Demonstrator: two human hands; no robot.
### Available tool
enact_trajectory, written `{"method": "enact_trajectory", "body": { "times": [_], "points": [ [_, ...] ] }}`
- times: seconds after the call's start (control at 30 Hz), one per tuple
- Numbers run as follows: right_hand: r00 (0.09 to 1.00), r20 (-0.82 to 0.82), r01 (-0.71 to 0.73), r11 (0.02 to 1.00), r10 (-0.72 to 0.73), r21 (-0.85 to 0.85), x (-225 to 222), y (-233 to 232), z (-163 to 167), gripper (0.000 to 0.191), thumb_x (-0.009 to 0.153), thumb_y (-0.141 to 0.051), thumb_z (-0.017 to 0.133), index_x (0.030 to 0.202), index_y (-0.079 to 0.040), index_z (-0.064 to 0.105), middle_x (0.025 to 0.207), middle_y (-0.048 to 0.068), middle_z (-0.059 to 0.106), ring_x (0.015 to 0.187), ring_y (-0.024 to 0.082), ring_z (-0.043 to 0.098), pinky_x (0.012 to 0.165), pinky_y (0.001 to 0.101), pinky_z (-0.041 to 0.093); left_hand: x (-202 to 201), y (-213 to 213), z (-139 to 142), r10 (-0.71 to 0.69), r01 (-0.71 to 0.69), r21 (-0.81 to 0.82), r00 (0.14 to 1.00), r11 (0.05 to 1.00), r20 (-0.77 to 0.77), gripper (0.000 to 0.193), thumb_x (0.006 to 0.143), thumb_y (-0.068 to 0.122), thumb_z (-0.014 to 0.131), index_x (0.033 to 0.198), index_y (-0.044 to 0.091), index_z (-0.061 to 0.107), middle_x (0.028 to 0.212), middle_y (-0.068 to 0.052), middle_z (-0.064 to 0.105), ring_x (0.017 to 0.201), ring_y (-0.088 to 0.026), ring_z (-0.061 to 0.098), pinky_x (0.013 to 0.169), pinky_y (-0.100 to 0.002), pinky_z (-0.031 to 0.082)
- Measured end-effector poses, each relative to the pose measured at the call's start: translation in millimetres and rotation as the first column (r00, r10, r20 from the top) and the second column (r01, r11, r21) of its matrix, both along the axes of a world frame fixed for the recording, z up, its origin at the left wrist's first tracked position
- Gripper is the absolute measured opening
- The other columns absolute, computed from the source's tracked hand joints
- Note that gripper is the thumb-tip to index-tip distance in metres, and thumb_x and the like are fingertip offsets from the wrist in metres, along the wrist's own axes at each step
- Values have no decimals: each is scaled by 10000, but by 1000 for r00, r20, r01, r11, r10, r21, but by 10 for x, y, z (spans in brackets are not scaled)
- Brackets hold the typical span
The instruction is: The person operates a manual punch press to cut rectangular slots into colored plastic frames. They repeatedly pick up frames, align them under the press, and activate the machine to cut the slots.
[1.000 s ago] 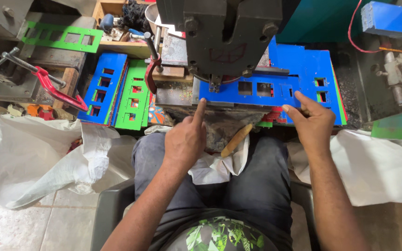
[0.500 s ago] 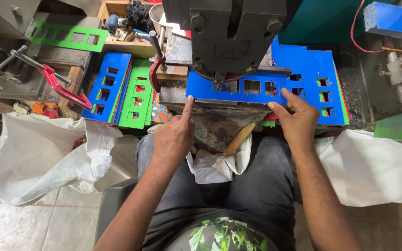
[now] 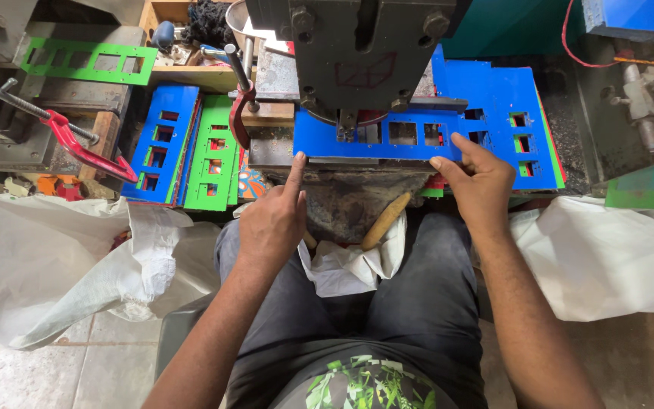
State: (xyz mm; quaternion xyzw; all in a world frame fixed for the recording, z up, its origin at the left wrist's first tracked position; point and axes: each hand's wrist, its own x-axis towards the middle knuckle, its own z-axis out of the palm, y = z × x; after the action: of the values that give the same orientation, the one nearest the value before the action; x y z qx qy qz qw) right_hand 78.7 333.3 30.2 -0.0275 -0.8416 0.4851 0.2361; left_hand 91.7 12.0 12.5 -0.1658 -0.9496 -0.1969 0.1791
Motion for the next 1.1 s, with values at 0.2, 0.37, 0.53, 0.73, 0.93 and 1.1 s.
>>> {"method": "enact_trajectory", "body": {
  "times": [0.2, 0.37, 0.53, 0.73, 0.93, 1.1],
  "points": [
    [1000, 16, -9, 999, 9, -32, 6, -4, -29, 453, 876, -11, 858, 1301, 26, 707, 849, -63, 639, 734, 13, 520, 656, 180, 456, -18, 6, -60, 2, -2, 5, 1000, 1000, -10, 691, 955, 216, 678, 1579, 125, 397, 717, -79, 625, 562, -266, 623, 519, -426, 513],
    [999, -23, -24, 1000, 25, 12, 9, -48, -27, 442, 888, -7, 866, 1302, 30, 715, 858, -73, 616, 759, 13, 511, 690, 178, 463, -33, -37, -86, -8, 8, 5, 999, 1000, -32, 696, 955, 220, 681, 1579, 114, 391, 705, -79, 616, 567, -267, 619, 523, -434, 510],
    [999, -5, -32, 999, 32, -11, 18, -58, -30, 441, 890, -11, 860, 1302, 26, 708, 854, -70, 630, 747, 8, 520, 672, 174, 463, -20, -53, -100, -11, 11, 2, 999, 1000, -34, 702, 956, 220, 683, 1581, 110, 384, 700, -83, 614, 561, -271, 620, 520, -434, 513],
    [1000, -4, -29, 999, 29, 19, 30, -40, -56, 437, 900, -20, 858, 1309, 17, 709, 841, -68, 619, 730, 5, 519, 668, 171, 467, -13, -55, -102, -12, 12, -2, 999, 1000, -37, 722, 946, 218, 694, 1584, 108, 374, 691, -80, 611, 550, -261, 623, 506, -426, 516],
    [996, -63, -61, 997, 64, 39, 33, -11, -110, 421, 918, -14, 853, 1310, 22, 706, 856, -63, 621, 749, 10, 533, 686, 174, 472, -10, -56, -99, -9, 9, -8, 1000, 1000, -21, 740, 938, 218, 699, 1587, 108, 361, 682, -77, 607, 539, -259, 617, 495, -424, 515],
    [994, -87, -61, 997, 65, 48, 21, -4, -156, 410, 926, -17, 856, 1306, 13, 707, 882, -38, 638, 762, 21, 556, 680, 186, 488, -6, -59, -108, -15, 15, -13, 1000, 1000, 7, 742, 951, 216, 694, 1595, 102, 344, 674, -79, 599, 529, -249, 616, 491, -420, 520]
  ]
}}
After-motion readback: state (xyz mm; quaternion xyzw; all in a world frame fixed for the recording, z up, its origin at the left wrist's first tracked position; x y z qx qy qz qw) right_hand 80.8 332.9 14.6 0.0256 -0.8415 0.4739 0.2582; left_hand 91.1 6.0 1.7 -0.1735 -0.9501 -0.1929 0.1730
